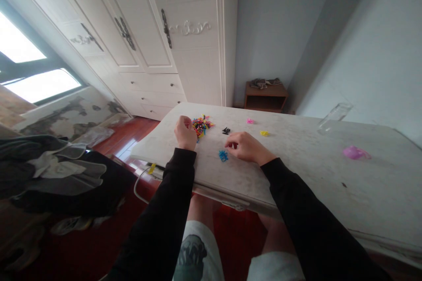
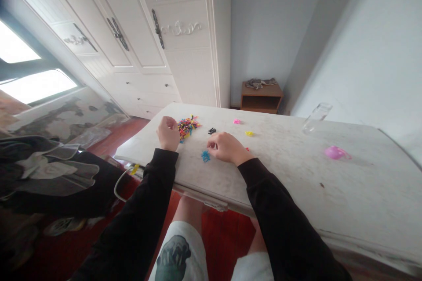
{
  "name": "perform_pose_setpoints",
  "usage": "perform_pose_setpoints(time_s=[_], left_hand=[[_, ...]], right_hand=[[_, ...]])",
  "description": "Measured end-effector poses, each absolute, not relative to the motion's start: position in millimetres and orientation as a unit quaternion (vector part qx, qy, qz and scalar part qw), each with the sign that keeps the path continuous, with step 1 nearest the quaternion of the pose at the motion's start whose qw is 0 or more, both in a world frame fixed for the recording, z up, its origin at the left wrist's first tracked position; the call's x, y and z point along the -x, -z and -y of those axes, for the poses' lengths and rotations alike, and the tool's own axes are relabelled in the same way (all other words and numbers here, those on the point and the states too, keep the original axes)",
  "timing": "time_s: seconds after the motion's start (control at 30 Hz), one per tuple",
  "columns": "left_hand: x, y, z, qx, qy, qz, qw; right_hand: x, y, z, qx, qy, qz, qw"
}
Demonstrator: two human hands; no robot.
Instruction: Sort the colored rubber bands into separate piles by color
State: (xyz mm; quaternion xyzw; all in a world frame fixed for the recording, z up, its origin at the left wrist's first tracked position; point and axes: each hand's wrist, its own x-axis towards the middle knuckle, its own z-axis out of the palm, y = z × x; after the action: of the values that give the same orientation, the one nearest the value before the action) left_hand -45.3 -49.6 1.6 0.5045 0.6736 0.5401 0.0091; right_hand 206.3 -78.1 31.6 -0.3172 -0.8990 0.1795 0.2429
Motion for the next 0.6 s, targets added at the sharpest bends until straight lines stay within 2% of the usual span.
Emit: perform_pose_setpoints(time_s=[0.6], left_hand=[[37.2,-8.9,53.9,-0.505,-0.581,-0.636,0.057]], right_hand=[[-206.2,-33.9,79.0,0.339,-0.178,0.891,0.243]])
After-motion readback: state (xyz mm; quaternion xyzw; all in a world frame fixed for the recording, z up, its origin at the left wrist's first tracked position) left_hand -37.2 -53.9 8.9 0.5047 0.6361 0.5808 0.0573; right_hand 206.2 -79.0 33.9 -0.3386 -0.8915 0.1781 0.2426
